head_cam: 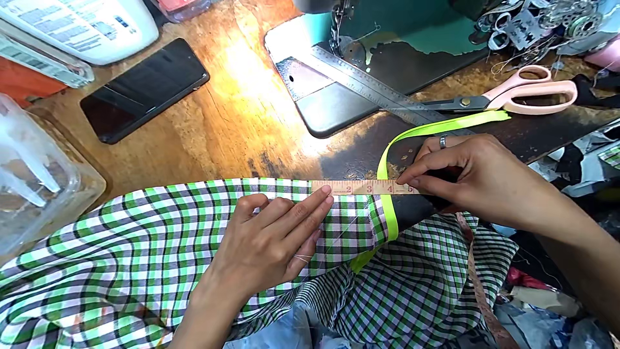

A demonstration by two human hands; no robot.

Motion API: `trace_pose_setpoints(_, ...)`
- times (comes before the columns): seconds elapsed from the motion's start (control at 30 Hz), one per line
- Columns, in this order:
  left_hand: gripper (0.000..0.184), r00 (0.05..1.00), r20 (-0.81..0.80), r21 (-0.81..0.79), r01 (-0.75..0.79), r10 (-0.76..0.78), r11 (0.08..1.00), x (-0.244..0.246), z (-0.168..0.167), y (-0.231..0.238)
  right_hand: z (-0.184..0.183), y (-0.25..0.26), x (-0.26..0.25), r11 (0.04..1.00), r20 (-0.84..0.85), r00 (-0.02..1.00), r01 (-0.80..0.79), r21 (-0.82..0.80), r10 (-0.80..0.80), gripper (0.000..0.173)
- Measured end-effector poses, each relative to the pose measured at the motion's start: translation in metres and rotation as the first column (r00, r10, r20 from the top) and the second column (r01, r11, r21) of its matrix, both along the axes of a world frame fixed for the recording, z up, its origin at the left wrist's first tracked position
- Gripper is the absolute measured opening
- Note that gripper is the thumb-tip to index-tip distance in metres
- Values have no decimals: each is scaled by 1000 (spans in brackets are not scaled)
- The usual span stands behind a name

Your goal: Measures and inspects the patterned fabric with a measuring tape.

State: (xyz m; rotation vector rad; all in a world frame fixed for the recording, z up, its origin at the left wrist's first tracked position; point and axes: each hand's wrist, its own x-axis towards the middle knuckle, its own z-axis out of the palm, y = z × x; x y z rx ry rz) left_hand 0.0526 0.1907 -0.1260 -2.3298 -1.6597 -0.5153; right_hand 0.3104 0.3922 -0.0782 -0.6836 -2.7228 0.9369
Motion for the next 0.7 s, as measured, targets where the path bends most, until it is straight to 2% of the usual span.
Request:
trace_pose_setpoints(0.47,42,999,35,-14,17,-16,1000,-1,-1,0,1,1,0,1000,9,1000,7,-31,-7,14)
trace_pose_setpoints(0.7,42,999,46,-16,30,-29,999,-2,-1,1,6,-1,1,998,52,999,-21,52,18,18)
